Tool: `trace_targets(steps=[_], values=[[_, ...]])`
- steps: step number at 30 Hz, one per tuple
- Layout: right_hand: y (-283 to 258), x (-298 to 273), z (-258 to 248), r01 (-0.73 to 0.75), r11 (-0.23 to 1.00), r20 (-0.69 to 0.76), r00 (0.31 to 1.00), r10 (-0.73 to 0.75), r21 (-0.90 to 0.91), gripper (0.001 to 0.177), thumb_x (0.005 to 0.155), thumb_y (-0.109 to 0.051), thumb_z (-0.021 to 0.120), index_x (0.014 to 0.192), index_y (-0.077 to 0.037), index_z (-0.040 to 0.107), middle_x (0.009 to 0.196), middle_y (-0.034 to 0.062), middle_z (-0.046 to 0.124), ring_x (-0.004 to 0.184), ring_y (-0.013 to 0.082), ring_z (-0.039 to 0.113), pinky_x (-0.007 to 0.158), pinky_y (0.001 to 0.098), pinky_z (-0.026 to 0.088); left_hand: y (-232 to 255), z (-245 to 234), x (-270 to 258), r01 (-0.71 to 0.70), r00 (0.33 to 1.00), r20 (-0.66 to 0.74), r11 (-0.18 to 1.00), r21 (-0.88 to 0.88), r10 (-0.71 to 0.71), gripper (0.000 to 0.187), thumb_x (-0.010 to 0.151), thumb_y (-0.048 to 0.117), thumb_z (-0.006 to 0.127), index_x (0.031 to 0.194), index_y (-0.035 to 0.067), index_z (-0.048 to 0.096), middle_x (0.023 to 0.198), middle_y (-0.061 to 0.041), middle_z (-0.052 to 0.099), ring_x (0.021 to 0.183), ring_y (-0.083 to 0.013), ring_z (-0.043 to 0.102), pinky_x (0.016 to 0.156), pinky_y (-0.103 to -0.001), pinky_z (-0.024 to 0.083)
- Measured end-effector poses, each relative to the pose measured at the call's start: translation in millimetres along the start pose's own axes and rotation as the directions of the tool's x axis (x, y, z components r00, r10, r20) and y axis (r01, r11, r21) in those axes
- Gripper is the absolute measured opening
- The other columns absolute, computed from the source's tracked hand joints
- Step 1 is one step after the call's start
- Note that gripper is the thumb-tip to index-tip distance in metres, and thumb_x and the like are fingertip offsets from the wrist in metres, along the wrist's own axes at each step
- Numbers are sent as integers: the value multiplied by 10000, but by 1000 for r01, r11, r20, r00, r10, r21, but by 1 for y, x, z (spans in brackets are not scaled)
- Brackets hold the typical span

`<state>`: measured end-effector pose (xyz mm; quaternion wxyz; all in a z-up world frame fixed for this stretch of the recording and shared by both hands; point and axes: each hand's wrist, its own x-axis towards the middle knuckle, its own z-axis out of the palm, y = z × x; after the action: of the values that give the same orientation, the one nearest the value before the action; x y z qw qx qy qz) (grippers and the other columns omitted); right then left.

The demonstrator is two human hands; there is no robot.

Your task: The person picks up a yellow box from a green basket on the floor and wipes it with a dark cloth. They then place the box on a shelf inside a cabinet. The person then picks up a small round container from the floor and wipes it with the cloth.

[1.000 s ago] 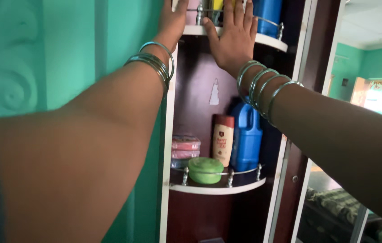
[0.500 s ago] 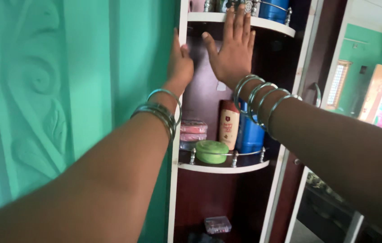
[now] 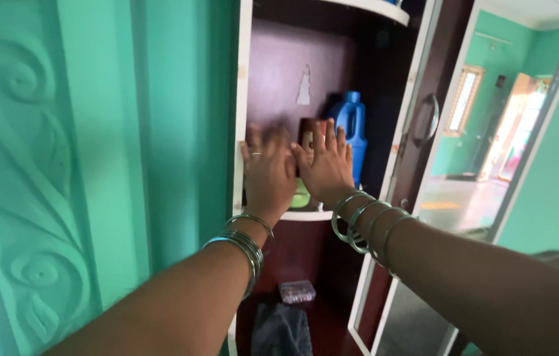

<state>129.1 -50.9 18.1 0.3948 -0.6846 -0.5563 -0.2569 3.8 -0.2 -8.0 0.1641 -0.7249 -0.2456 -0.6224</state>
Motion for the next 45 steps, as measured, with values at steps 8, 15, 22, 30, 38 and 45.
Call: trace_targets(steps=[8, 15, 22, 30, 38, 45], values=[[36, -46, 31, 120, 980, 343, 937, -61, -156, 627, 1044, -450, 345, 1570, -108, 327, 1672, 214, 174, 1568, 393, 102, 1209, 579, 167, -1, 22, -61, 6, 937, 348, 1000, -21, 2, 450, 972, 224, 513, 1386, 53, 550, 1416, -139, 568, 1427, -389, 393, 1192, -623, 157], [31, -72, 20, 49, 998, 313, 948, -61, 46, 705, 984, -430, 501, 1550, -55, 309, 1618, 193, 277, 1494, 355, 259, 1181, 457, 327, -6, 22, -75, -50, 940, 339, 999, 5, 45, 557, 903, 181, 571, 1447, 116, 473, 1471, -115, 494, 1442, -357, 366, 1221, -582, 137], [26, -79, 18, 69, 997, 283, 958, -53, -47, 672, 1004, -407, 500, 1540, -44, 319, 1623, 161, 281, 1500, 348, 271, 1170, 451, 341, -5, 15, -78, -96, 952, 294, 995, 10, 89, 573, 889, 182, 592, 1437, 66, 474, 1465, -141, 494, 1440, -376, 353, 1225, -581, 138], [18, -89, 26, 3, 989, 210, 977, 28, -148, 666, 1014, -471, 472, 1553, -113, 314, 1627, 113, 281, 1499, 326, 286, 1119, 564, 369, -10, 23, -84, -113, 972, 205, 993, -33, 118, 547, 961, 206, 523, 1478, 36, 464, 1469, -146, 519, 1452, -368, 370, 1250, -576, 126], [10, -94, 30, -29, 989, 152, 987, 51, -145, 644, 1020, -461, 461, 1561, -146, 310, 1643, 72, 274, 1523, 297, 256, 1116, 604, 357, -13, 29, -88, -121, 979, 154, 990, -78, 132, 506, 996, 231, 509, 1459, 28, 478, 1465, -172, 524, 1450, -381, 383, 1260, -574, 130], [4, -94, 28, -60, 987, 176, 980, 87, -152, 619, 1039, -420, 445, 1572, -149, 283, 1644, 78, 244, 1530, 299, 224, 1128, 606, 324, -14, 29, -88, -125, 984, 111, 986, -112, 137, 506, 989, 223, 515, 1458, 33, 506, 1453, -166, 538, 1436, -399, 392, 1250, -586, 149]])
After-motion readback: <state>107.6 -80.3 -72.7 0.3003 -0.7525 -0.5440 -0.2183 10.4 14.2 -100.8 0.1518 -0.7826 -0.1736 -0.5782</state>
